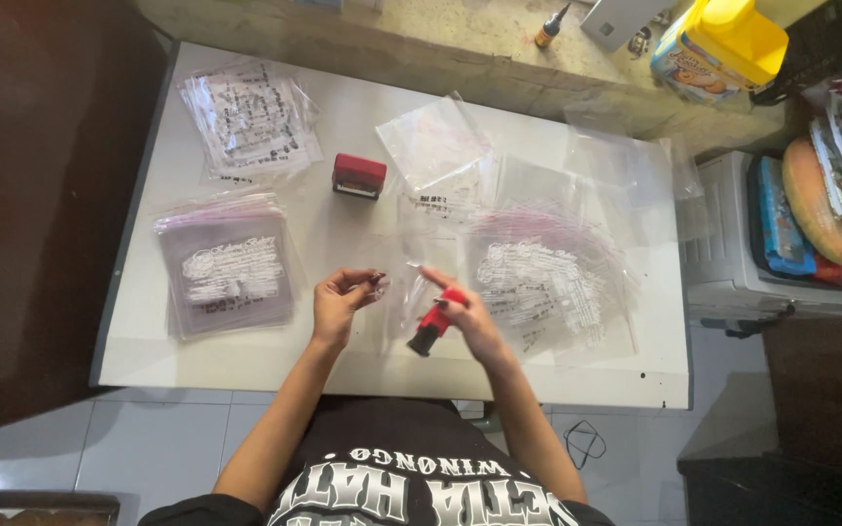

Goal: The person uses a stamp to mark several plastic bags on a table, handling them one at a time and organizing them into stacks.

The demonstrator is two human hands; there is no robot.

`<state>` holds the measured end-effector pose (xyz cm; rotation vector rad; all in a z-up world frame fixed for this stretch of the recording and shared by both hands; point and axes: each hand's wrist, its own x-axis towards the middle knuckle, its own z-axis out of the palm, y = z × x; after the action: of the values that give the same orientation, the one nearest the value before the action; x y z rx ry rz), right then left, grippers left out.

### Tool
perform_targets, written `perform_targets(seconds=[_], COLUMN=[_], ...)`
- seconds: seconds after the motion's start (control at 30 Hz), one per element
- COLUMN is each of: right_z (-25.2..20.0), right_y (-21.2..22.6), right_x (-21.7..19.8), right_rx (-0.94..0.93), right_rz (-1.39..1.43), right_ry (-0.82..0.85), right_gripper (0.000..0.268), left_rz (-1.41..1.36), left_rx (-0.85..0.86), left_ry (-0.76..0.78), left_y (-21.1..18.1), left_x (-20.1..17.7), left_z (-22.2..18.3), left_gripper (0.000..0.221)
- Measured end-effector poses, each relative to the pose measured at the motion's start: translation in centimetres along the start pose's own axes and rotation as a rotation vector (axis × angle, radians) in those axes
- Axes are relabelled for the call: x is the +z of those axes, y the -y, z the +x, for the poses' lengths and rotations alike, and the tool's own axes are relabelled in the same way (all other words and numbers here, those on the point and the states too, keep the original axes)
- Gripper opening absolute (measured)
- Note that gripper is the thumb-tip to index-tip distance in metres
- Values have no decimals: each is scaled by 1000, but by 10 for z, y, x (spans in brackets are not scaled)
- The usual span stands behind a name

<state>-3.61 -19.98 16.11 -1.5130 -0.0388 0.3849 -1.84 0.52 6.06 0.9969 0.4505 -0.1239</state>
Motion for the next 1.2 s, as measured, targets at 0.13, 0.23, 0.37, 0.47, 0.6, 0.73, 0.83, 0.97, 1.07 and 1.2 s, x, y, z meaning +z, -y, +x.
perform_targets(seconds=[0.13, 0.23, 0.37, 0.47, 0.6, 0.73, 0.83, 0.97, 1.07, 1.2], right_z=[-13, -13, -11, -4, 2, 4, -4, -32, -56, -71], right_y=[39, 37, 53, 33, -3, 4, 4, 72, 130, 187], right_x=[-44, -65, -33, -22, -25, -45, -87, -143, -168, -129], right_rx=[-53, -32, 48, 64, 132, 134, 125, 109, 39, -13], right_rz=[-58, -24, 35, -81, -184, -252, -318, -662, -966, -1518], right_ry=[-86, -7, 108, 160, 202, 171, 97, -83, -231, -353], right_gripper=[76, 87, 81, 76, 67, 69, 70, 72, 74, 82], left_rz=[75, 317, 485, 483, 372, 243, 261, 334, 450, 552], left_rx=[99, 290, 304, 150, 99, 17, 14, 93, 174, 203], left_ry=[3, 0, 101, 187, 205, 131, 35, 24, -2, 1], left_y=[-12, -29, -20, -8, 13, 5, 3, -7, -3, -17], left_x=[-3, 13, 22, 15, 0, -4, -10, -8, -6, 2], left_z=[-7, -28, -25, -18, -7, -7, -8, -14, -12, -12], left_gripper=[25, 95, 48, 29, 16, 17, 12, 52, 63, 28])
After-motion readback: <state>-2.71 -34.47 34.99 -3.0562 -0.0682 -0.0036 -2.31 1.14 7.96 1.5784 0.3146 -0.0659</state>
